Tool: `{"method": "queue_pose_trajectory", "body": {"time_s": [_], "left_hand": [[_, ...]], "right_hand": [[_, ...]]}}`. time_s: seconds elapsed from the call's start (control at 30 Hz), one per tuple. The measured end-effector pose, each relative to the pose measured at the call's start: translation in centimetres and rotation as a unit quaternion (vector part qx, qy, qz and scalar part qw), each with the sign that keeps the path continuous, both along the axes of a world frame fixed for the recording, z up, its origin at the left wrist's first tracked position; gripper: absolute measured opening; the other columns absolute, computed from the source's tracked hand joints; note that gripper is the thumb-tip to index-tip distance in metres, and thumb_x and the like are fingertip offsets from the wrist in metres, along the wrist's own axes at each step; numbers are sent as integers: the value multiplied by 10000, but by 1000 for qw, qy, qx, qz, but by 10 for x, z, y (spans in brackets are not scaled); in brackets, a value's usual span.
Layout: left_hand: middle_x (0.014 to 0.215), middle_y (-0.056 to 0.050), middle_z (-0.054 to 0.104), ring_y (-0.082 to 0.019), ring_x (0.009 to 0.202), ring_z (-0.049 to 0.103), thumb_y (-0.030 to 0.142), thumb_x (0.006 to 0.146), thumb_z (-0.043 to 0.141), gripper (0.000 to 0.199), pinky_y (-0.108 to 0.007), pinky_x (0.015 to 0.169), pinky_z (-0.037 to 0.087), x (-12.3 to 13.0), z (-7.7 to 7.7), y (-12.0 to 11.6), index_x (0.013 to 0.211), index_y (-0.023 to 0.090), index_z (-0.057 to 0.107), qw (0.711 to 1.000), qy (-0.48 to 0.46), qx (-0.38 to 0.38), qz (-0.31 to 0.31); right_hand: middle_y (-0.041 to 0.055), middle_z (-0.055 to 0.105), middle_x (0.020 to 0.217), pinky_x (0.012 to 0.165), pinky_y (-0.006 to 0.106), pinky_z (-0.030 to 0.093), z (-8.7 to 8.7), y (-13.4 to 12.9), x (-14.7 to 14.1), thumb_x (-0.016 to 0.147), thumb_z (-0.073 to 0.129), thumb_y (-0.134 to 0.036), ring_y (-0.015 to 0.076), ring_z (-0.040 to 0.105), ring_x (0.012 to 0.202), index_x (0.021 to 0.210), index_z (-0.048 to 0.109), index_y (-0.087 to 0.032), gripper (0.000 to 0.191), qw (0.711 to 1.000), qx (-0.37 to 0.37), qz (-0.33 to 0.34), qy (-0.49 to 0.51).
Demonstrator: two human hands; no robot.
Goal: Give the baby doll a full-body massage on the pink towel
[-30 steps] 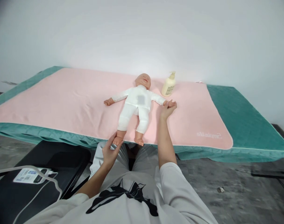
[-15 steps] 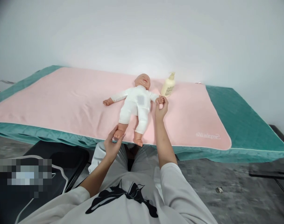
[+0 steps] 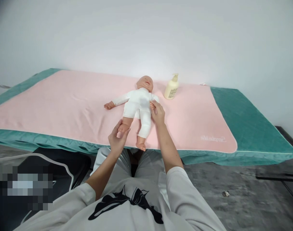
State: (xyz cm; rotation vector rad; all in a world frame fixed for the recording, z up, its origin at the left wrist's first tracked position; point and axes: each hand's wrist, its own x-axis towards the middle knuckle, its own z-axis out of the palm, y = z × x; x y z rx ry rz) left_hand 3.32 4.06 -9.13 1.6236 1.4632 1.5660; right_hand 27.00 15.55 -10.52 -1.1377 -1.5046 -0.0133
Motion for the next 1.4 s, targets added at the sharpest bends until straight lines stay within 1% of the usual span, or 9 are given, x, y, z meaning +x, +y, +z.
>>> {"method": "queue_pose_trajectory", "body": {"time_s": [0.23, 0.4, 0.5, 0.7, 0.87, 1.07, 1.23, 1.3, 1.4], "left_hand": [[1357, -81, 647, -244, 1251, 624, 366, 842, 727, 563, -377, 1090, 505, 5, 19, 20, 1367, 219, 587, 1000, 1, 16, -10], [1355, -90, 648, -245, 1257, 620, 355, 843, 729, 546, -377, 1102, 492, 8, 21, 24, 1353, 210, 599, 1000, -3, 21, -12], [1347, -84, 654, -248, 1248, 627, 357, 837, 733, 556, -383, 1093, 501, 7, 16, 20, 1358, 217, 597, 1000, -14, 9, -18], [1332, -79, 664, -255, 1209, 652, 393, 821, 738, 559, -380, 1052, 535, 0, 1, 10, 1338, 219, 615, 999, -25, -33, 2], [1327, -75, 668, -250, 1216, 647, 411, 823, 733, 564, -380, 1068, 525, -4, -7, -1, 1339, 220, 613, 999, -30, -33, 7], [1312, -89, 676, -258, 1198, 657, 414, 814, 741, 574, -391, 1069, 527, -8, -17, -13, 1333, 198, 620, 998, -47, -30, 4], [1294, -90, 685, -259, 1171, 673, 393, 814, 748, 560, -389, 1044, 548, -18, -22, -21, 1328, 209, 627, 999, -29, -25, 9], [1285, -100, 690, -266, 1162, 677, 385, 813, 749, 556, -399, 1027, 557, -23, -24, -25, 1324, 203, 629, 1000, -13, -20, 16], [1265, -112, 698, -275, 1141, 687, 374, 807, 754, 545, -411, 1001, 570, -30, -31, -32, 1309, 194, 640, 999, 11, -23, 27]], "right_hand": [[73, 714, 1238, 1088, 440, 523, -1, 1, -2, 955, 476, -351, 202, 642, 1233, 1193, 653, -246, 315, 1000, -6, 8, -30], [77, 713, 1233, 1093, 435, 514, 0, 0, -2, 957, 482, -362, 204, 633, 1243, 1198, 651, -241, 318, 999, -9, 11, -29], [93, 701, 1245, 1084, 436, 515, 0, 1, -1, 949, 493, -362, 209, 635, 1230, 1203, 641, -233, 321, 1000, 0, 7, -10], [99, 680, 1242, 1058, 435, 521, -4, 3, 0, 926, 508, -369, 209, 641, 1179, 1241, 603, -234, 356, 999, 5, -39, 33], [108, 671, 1197, 1067, 430, 499, -3, 3, -1, 901, 566, -396, 207, 642, 1143, 1219, 601, -201, 375, 991, 10, -75, 111], [117, 653, 1182, 1087, 439, 470, 1, 2, 0, 869, 615, -370, 213, 637, 1143, 1196, 584, -156, 392, 976, 26, -83, 200], [142, 587, 1270, 1137, 492, 416, 1, 4, 7, 863, 601, -351, 227, 592, 1221, 1248, 511, -156, 440, 959, 22, -115, 257], [156, 542, 1327, 1149, 532, 394, -4, 6, 14, 872, 580, -346, 235, 562, 1262, 1293, 456, -166, 474, 951, 11, -137, 275], [169, 466, 1393, 1158, 602, 354, -16, 12, 27, 909, 523, -359, 243, 504, 1332, 1363, 353, -199, 510, 945, -9, -158, 286]]}}
